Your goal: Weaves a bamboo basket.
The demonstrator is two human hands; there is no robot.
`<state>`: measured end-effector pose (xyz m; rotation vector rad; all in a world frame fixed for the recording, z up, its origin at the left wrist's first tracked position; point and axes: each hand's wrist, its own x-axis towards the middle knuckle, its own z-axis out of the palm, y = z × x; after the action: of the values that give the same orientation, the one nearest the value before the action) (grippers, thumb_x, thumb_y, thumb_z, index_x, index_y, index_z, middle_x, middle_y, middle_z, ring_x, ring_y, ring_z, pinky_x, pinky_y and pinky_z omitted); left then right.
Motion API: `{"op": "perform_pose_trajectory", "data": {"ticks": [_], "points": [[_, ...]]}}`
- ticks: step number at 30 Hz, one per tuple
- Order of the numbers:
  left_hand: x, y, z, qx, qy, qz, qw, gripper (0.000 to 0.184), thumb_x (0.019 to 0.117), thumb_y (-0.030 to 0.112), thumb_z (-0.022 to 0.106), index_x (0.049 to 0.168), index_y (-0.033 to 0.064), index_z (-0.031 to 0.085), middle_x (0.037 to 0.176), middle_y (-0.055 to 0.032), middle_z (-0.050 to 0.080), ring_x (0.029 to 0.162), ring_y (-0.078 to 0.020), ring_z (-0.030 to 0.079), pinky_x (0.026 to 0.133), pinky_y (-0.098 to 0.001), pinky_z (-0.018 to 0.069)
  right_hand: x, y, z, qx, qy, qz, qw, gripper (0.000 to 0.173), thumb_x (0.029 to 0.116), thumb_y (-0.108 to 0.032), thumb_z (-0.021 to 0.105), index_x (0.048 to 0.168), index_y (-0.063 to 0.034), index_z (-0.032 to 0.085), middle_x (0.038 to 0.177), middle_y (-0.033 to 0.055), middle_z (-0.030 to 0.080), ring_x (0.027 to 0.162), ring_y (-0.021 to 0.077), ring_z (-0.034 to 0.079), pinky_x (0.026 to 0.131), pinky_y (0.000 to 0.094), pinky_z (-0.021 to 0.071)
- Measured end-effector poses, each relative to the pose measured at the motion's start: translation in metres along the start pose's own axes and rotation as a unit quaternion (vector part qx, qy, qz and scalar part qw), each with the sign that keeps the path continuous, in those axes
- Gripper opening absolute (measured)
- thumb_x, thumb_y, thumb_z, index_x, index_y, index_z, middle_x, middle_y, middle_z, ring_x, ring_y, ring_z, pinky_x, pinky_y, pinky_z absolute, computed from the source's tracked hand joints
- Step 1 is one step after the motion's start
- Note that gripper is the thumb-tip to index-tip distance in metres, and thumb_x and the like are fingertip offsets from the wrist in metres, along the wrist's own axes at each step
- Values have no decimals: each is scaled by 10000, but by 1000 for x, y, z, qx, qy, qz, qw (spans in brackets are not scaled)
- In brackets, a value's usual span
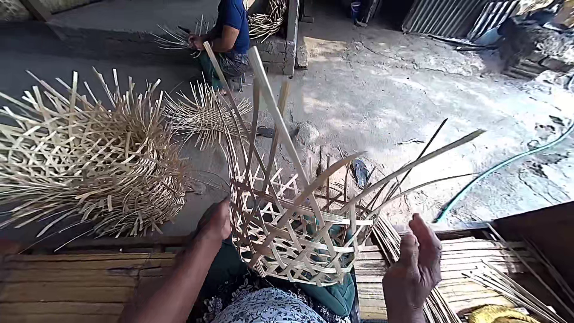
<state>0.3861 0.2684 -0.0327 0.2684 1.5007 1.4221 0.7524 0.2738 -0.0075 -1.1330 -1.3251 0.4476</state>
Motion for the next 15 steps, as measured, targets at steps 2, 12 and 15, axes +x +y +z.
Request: {"op": "perform_pose_trajectory", "data": {"ticks": [2, 12, 15], "points": [[-13, -5, 5, -45, -39, -24, 998, 492, 1133, 356, 208, 1084, 65, 601, 841, -65, 705, 674, -126, 659, 555, -258, 535, -12, 10, 1, 53, -22, 285, 957, 530, 1096, -354, 347, 1428, 24, 513, 1384, 115, 608, 1224, 140, 591, 980, 336, 500], [25, 7, -6, -111, -182, 67, 975, 441, 1125, 218, 241, 1448, 48, 489, 1337, -121, 637, 1109, -216, 670, 852, -398, 586, 12, 39, 71, 362, -43, 332, 870, 564, 1135, -393, 150, 1454, -19, 425, 1241, 86, 688, 1095, 172, 689, 927, 364, 576], [37, -9, -30, -94, -240, 37, 965, 415, 1133, 256, 264, 1444, 70, 464, 1248, -129, 668, 1065, -247, 689, 822, -404, 602, 20, 53, 84, 383, -73, 295, 873, 551, 1136, -378, 159, 1443, -22, 446, 1290, 75, 679, 1167, 164, 667, 982, 360, 555]]}}
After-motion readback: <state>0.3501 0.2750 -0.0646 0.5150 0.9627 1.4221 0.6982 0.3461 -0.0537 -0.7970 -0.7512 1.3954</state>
